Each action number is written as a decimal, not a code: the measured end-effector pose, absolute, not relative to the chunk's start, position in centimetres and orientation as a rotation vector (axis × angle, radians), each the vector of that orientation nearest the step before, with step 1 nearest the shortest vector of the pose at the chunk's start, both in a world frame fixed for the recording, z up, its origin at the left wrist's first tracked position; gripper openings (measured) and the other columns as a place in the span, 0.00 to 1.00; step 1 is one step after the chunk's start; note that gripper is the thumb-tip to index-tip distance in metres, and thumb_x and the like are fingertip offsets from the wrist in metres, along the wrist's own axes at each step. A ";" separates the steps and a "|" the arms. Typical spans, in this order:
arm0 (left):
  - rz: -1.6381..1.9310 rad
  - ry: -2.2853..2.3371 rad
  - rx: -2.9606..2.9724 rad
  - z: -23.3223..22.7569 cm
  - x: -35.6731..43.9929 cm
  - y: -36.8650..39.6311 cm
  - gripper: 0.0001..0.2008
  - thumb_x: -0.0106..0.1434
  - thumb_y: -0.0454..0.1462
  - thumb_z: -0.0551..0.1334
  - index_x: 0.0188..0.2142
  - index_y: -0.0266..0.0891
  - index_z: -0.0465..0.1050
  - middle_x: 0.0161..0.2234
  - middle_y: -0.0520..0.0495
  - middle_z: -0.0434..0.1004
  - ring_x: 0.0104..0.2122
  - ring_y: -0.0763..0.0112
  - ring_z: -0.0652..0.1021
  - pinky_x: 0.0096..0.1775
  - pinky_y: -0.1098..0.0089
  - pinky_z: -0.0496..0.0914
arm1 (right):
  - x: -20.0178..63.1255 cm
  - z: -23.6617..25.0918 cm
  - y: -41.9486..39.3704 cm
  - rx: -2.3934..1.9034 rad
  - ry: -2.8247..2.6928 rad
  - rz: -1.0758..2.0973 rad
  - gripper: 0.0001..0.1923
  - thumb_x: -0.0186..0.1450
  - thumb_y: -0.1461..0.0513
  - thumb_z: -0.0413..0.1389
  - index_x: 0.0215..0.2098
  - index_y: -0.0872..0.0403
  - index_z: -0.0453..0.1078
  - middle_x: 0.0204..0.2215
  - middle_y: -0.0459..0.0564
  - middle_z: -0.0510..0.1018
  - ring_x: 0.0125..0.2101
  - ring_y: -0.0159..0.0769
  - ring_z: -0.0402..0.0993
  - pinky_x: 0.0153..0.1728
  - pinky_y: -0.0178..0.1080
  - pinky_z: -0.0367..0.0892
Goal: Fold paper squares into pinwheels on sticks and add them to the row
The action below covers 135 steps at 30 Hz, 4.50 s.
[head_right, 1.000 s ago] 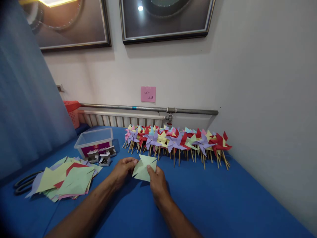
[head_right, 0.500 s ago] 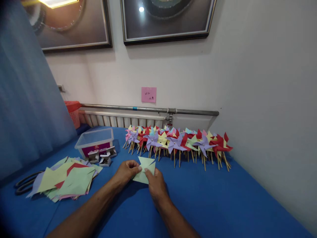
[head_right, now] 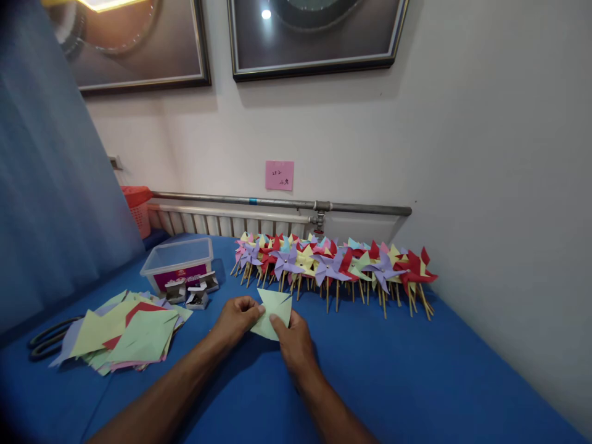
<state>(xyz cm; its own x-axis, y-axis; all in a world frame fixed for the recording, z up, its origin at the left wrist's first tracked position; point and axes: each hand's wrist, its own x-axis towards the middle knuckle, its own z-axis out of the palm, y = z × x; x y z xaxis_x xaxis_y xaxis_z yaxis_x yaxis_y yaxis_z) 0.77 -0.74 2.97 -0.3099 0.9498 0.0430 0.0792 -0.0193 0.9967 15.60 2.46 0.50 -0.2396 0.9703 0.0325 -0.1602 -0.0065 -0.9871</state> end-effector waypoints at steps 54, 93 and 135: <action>1.412 1.274 0.892 2.9 1.3 -0.9 0.17 0.43 0.44 0.72 0.20 0.39 0.66 0.16 0.55 0.66 0.17 0.78 0.63 0.22 0.73 0.56 | 15.4 1.0 1.5 -0.904 -1.323 1.444 0.32 0.50 0.44 0.70 0.45 0.57 0.79 0.33 0.53 0.86 0.35 0.50 0.82 0.36 0.43 0.76; 1.471 1.276 0.942 2.8 1.8 -1.1 0.17 0.44 0.43 0.72 0.19 0.39 0.65 0.15 0.56 0.65 0.17 0.78 0.62 0.22 0.73 0.55 | 15.3 0.6 1.6 -0.944 -1.294 1.417 0.30 0.53 0.44 0.69 0.44 0.57 0.79 0.34 0.54 0.86 0.35 0.50 0.83 0.35 0.44 0.76; 1.378 1.411 0.923 2.1 1.9 -0.8 0.11 0.46 0.38 0.69 0.20 0.39 0.66 0.16 0.55 0.66 0.17 0.77 0.63 0.22 0.73 0.54 | 15.2 0.6 2.7 -0.935 -1.202 1.450 0.26 0.45 0.48 0.73 0.33 0.51 0.71 0.20 0.40 0.75 0.20 0.34 0.69 0.22 0.36 0.64</action>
<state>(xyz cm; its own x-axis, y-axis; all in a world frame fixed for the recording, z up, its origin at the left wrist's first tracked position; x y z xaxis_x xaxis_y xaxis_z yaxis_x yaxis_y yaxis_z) 1.95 -0.76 2.12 -0.2882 0.9511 -0.1112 -0.0882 0.0893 0.9921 15.19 2.68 0.57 -0.2091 0.9774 0.0302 -0.2112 -0.0149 -0.9773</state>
